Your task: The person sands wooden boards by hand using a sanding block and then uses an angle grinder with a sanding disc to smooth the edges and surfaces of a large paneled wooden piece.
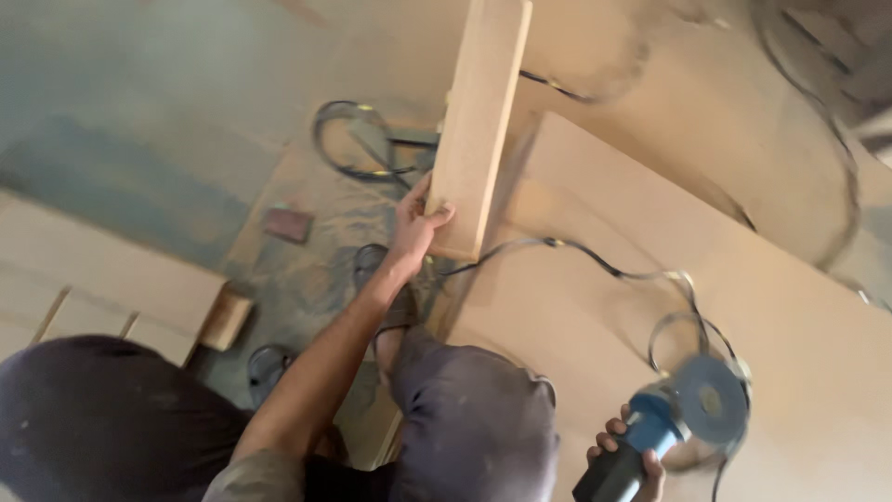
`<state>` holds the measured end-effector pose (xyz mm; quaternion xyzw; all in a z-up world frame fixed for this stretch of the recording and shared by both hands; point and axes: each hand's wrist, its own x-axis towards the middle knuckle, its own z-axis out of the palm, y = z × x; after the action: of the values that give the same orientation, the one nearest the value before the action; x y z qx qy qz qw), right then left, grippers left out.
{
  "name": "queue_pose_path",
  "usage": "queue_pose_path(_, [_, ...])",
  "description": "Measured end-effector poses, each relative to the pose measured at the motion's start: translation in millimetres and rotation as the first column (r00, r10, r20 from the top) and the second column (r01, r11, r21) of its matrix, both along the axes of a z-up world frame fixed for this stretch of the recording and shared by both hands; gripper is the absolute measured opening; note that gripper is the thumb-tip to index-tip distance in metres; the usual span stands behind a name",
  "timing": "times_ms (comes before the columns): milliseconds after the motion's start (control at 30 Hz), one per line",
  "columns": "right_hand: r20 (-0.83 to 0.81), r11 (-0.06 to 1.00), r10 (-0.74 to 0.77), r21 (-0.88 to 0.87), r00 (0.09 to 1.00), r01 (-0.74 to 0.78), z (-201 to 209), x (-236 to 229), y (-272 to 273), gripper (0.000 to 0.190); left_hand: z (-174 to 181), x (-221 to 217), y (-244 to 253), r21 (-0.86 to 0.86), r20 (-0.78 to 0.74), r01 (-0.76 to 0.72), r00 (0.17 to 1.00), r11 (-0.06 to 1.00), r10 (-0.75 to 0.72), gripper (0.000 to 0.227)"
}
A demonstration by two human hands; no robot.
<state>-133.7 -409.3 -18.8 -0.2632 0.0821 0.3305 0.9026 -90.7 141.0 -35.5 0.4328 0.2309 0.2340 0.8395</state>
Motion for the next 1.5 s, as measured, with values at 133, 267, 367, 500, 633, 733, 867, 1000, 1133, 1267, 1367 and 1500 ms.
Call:
queue_pose_path(133, [0.014,0.936,0.088,-0.342,0.996,-0.078,8.3,48.9,62.0,0.061,-10.0,-51.1,51.5,-0.044,-0.011,-0.272,0.962,0.961,0.272,0.065])
queue_pose_path(267, [0.072,0.817,0.277,-0.542,0.958,-0.195,14.5,103.1,133.3,0.060,-15.7,-128.6,87.0,0.030,-0.034,-0.463,0.885,0.886,0.464,0.061])
queue_pose_path(367, [0.106,0.710,0.418,-0.658,0.902,-0.251,19.2,125.8,166.4,0.060,-17.1,-170.9,94.8,0.148,-0.080,-0.593,0.790,0.791,0.607,0.058])
queue_pose_path(500, [0.111,0.557,0.600,-0.769,0.792,-0.314,24.4,151.2,220.2,0.059,-32.1,-223.7,86.8,0.324,-0.158,-0.742,0.569,0.587,0.807,0.053])
queue_pose_path(633, [0.090,0.447,0.721,-0.818,0.687,-0.362,31.0,142.8,259.2,0.058,-60.4,-264.1,81.8,0.506,-0.118,-0.798,0.314,0.329,0.942,0.051])
queue_pose_path(733, [0.090,0.395,0.776,-0.842,0.625,-0.369,41.8,133.3,280.9,0.057,-75.9,-282.1,89.0,0.583,-0.275,-0.767,0.126,0.270,0.953,0.046])
queue_pose_path(867, [0.092,0.337,0.828,-0.870,0.553,-0.360,51.6,123.2,314.3,0.056,-90.8,-295.7,111.0,0.621,-0.448,-0.737,-0.056,0.266,0.892,0.062])
queue_pose_path(1000, [0.053,0.263,0.849,-0.905,0.525,-0.333,69.2,108.6,316.1,0.055,-85.6,-301.5,127.6,0.668,-0.660,-0.632,-0.260,0.392,0.705,0.099])
queue_pose_path(1133, [0.058,0.228,0.878,-0.923,0.476,-0.308,86.7,107.9,338.4,0.055,-62.7,-307.1,140.8,0.671,-0.720,-0.500,-0.262,0.548,0.643,0.114])
queue_pose_path(1267, [0.062,0.206,0.894,-0.937,0.444,-0.283,97.0,107.8,357.9,0.054,-58.4,-324.4,162.5,0.729,-0.684,-0.167,-0.125,0.664,0.719,0.135])
queue_pose_path(1367, [0.069,0.199,0.897,-0.945,0.436,-0.261,103.9,108.9,370.3,0.053,-68.8,-323.2,171.8,0.721,-0.691,-0.090,-0.021,0.687,0.723,0.138])
queue_pose_path(1500, [0.080,0.197,0.893,-0.955,0.444,-0.223,115.0,108.4,378.6,0.052,-85.8,-305.0,175.2,0.807,-0.573,-0.237,-0.093,0.541,0.814,0.134])
